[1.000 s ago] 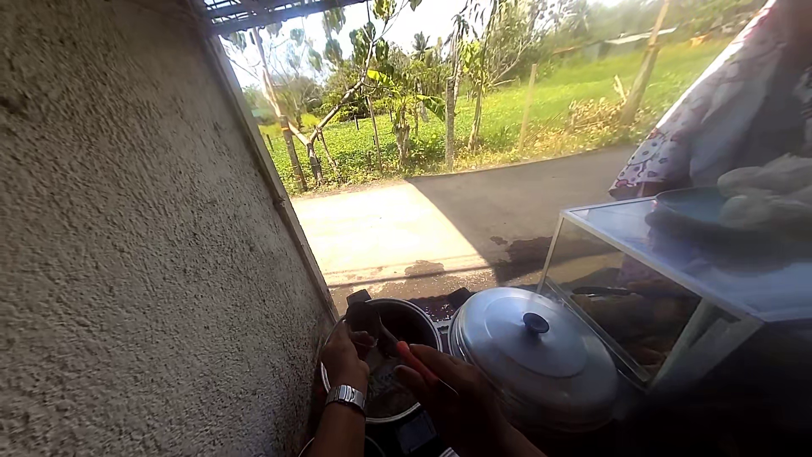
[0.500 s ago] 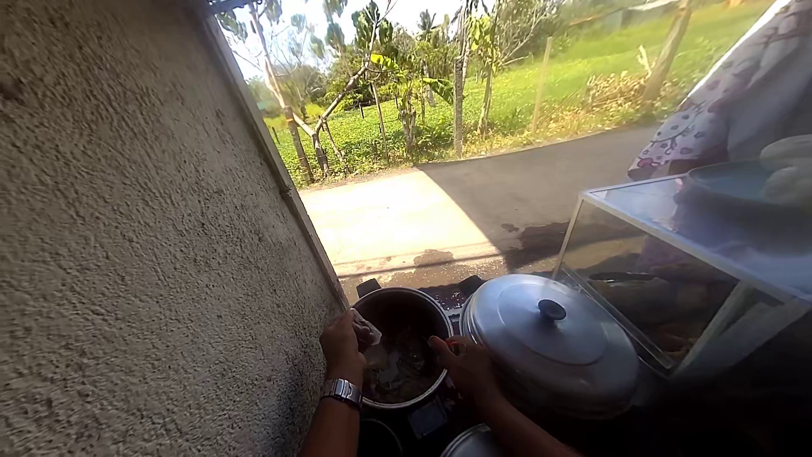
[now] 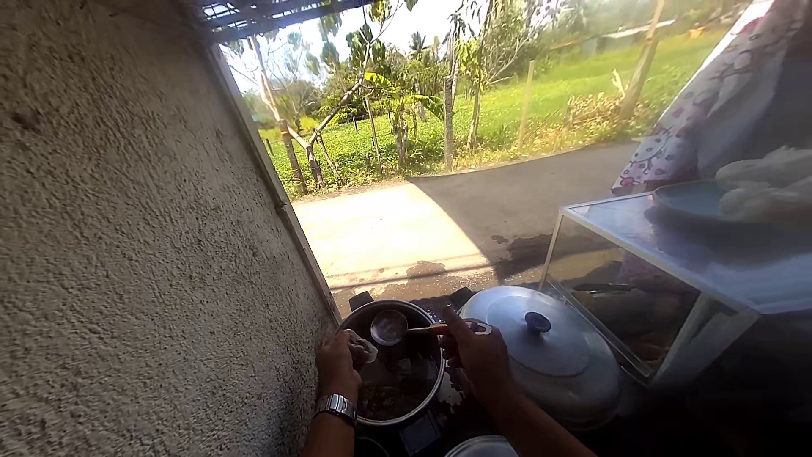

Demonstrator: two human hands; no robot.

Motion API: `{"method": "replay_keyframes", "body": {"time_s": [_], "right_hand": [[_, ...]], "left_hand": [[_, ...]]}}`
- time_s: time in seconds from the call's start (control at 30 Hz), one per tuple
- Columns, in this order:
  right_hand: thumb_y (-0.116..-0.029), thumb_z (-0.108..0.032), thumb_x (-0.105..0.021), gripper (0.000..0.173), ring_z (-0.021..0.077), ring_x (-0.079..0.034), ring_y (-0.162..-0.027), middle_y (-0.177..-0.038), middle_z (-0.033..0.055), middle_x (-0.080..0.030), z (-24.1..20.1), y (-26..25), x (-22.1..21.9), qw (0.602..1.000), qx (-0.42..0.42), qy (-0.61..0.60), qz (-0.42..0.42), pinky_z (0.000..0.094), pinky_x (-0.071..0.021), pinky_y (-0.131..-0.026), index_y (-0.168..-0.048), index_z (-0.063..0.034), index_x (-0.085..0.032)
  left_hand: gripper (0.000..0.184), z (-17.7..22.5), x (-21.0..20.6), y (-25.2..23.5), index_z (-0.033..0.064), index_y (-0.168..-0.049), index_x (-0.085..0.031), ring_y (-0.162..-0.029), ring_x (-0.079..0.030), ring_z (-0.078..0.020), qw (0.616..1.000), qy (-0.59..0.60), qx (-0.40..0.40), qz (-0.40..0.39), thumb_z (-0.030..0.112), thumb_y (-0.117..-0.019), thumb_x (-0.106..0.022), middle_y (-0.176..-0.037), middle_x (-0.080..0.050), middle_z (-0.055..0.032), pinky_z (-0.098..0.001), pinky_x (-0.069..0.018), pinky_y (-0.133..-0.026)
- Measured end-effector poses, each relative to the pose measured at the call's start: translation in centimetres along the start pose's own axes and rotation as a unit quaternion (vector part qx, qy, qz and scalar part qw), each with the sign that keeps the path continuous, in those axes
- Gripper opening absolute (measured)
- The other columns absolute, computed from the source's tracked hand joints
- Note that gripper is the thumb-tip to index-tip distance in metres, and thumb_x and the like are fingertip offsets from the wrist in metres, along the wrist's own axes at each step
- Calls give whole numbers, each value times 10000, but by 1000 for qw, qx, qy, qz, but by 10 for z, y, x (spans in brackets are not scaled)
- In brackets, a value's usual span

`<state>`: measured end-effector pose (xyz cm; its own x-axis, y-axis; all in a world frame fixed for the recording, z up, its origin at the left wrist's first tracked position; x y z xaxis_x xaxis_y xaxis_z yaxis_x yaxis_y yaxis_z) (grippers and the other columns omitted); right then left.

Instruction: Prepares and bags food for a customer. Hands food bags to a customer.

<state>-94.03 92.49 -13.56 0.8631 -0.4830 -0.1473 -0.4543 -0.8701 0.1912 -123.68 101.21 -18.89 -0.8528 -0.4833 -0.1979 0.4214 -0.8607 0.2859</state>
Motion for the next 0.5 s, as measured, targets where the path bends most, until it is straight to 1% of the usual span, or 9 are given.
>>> {"method": "replay_keyframes", "body": {"time_s": [0.13, 0.2, 0.23, 0.3, 0.37, 0.43, 0.5], "right_hand": [[-992, -469, -667, 418, 215, -691, -547, -710, 89, -734, -37, 17, -8, 998, 62, 12, -31, 350, -591, -494, -921, -68, -761], [-979, -465, -679, 374, 186, -689, -555, -710, 54, -730, -48, 31, -16, 991, 117, 44, -50, 338, -599, -509, -938, -103, -762], [-971, -469, -690, 357, 161, -689, -564, -711, 28, -726, -51, 40, -22, 984, 154, 64, -61, 326, -605, -519, -944, -120, -761], [-964, -502, -685, 362, 88, -671, -594, -714, -35, -701, -53, 60, -35, 953, 262, 130, -82, 291, -600, -549, -972, -150, -767], [-976, -516, -663, 390, 56, -649, -656, -755, -47, -692, -52, 81, -46, 906, 360, 198, -99, 289, -580, -606, -1024, -145, -775], [-989, -513, -648, 393, 67, -657, -689, -784, -36, -699, -48, 92, -50, 871, 418, 236, -104, 311, -583, -620, -1072, -148, -767], [-993, -481, -659, 374, 66, -673, -722, -825, -33, -714, -47, 94, -47, 853, 452, 242, -96, 311, -598, -646, -1116, -143, -761]], "left_hand": [[202, -11, -6, -3, -56, -1074, -627, -440, -582, -219, 1000, 22, 11, 8, 136, -1032, -577, -576, -569, -128, -388, -557, -458], [189, -15, -9, -4, -57, -1087, -621, -445, -584, -221, 999, 39, 12, 11, 117, -1025, -580, -593, -579, -133, -387, -557, -457], [179, -17, -10, -5, -58, -1072, -626, -446, -583, -223, 999, 48, 14, 14, 108, -1017, -588, -595, -583, -134, -389, -556, -459], [185, -19, -11, -4, -50, -1081, -623, -452, -584, -210, 998, 54, 18, 19, 120, -1019, -589, -601, -585, -119, -376, -555, -463], [207, -18, -11, -4, -54, -1111, -617, -446, -583, -200, 998, 61, 15, 27, 132, -1030, -580, -602, -585, -119, -363, -551, -450], [216, -18, -11, -5, -57, -1086, -621, -443, -586, -197, 997, 63, 8, 31, 148, -1039, -573, -597, -585, -119, -359, -549, -440], [216, -16, -10, -7, -52, -1046, -630, -459, -588, -202, 998, 62, 3, 32, 155, -1041, -572, -607, -598, -122, -369, -542, -455]]}}
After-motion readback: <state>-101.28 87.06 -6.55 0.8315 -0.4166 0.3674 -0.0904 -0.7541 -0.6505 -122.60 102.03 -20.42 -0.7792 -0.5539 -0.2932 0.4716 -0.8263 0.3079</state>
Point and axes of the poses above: each hand's wrist, its own y-axis away from the middle knuckle, its own x-axis out of the back of the hand, z = x × y, the point moved 9 cm from there along -y, towards the middle knuckle
